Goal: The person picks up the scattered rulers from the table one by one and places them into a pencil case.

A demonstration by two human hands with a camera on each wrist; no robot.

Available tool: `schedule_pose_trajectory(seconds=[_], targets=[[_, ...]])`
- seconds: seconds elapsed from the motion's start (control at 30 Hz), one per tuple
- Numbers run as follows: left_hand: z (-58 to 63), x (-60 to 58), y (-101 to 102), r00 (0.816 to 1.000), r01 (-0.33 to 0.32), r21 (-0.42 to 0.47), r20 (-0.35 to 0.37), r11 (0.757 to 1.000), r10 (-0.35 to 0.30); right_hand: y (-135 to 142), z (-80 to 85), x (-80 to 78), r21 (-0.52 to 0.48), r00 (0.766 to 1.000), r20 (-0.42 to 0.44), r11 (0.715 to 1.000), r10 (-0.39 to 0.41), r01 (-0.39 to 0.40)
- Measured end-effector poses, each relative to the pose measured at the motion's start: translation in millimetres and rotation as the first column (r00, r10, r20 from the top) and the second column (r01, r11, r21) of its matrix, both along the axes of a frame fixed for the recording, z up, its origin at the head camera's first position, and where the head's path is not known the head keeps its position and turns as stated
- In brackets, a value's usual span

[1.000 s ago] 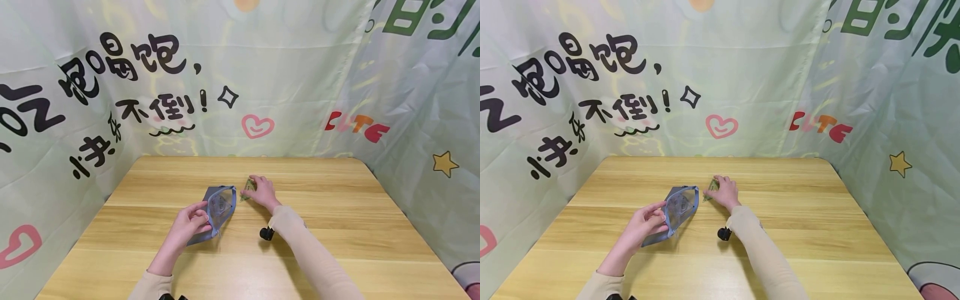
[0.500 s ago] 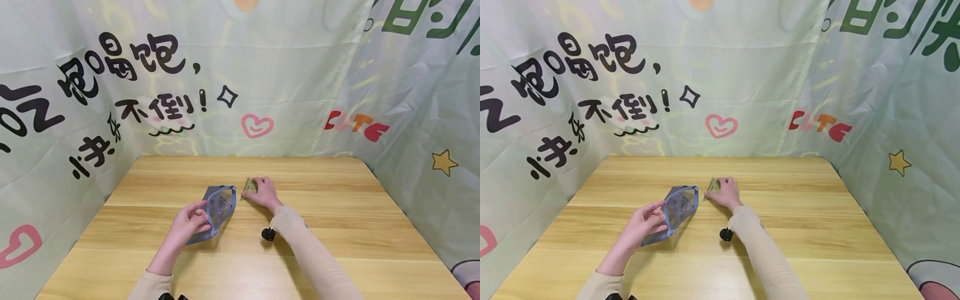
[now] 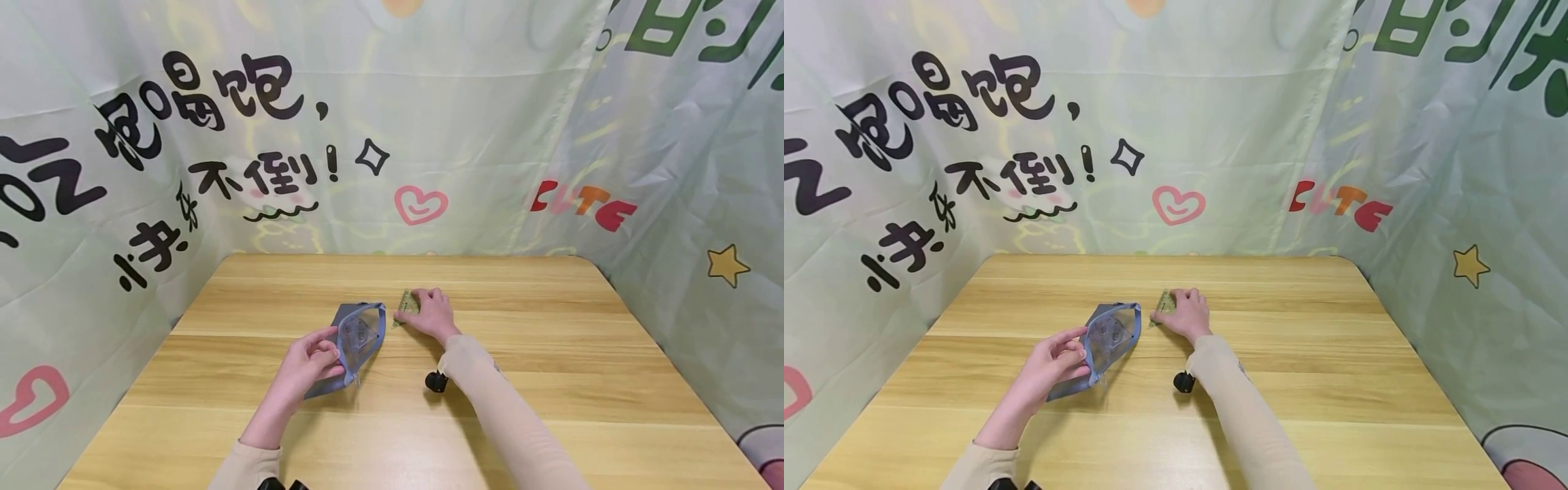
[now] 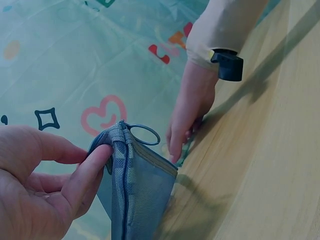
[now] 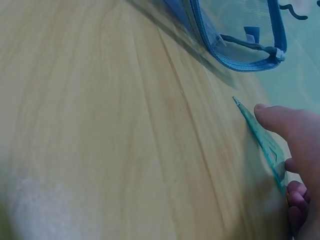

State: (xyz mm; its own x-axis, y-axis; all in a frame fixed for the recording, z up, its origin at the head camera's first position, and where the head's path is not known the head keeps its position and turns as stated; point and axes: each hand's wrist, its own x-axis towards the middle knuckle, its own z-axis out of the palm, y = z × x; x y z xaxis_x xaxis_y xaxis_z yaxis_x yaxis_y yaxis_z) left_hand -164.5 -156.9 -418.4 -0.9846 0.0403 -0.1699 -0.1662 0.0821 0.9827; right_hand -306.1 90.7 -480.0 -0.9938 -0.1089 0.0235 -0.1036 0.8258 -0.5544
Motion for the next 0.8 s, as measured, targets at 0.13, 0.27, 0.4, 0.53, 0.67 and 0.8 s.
schedule_pose_trajectory(seconds=[0.13,0.27,0.4,0.53,0.67,0.8], targets=[[0.0,0.2,0.0,1.0,0.0,0.003,-0.001,1.0,0.0,1.5,0.5,1.9,-0.009,1.0,-0.008,1.0,0.002,-0.002],[1.1,1.2,-0.4,1.0,0.0,0.004,-0.005,1.0,0.0,4.4,-2.9,0.4,-0.01,1.0,-0.004,1.0,0.012,-0.012],[1.5,1.5,-0.3,1.0,0.002,0.004,-0.011,1.0,-0.002,7.8,-4.7,-0.9,-0.017,1.0,-0.002,1.0,0.026,-0.026],[1.0,1.1,0.5,1.0,0.002,0.003,-0.007,1.0,-0.002,11.0,-4.0,-0.3,-0.047,0.999,-0.009,0.998,0.034,-0.035],[1.2,1.2,0.6,1.0,0.001,-0.001,-0.009,1.0,-0.001,14.1,-3.2,0.2,-0.085,0.999,-0.009,0.995,0.041,-0.042],[1.8,1.5,0.7,1.0,0.0,-0.003,-0.012,1.0,0.0,16.3,-2.1,0.4,-0.139,0.999,-0.003,0.989,0.049,-0.049]])
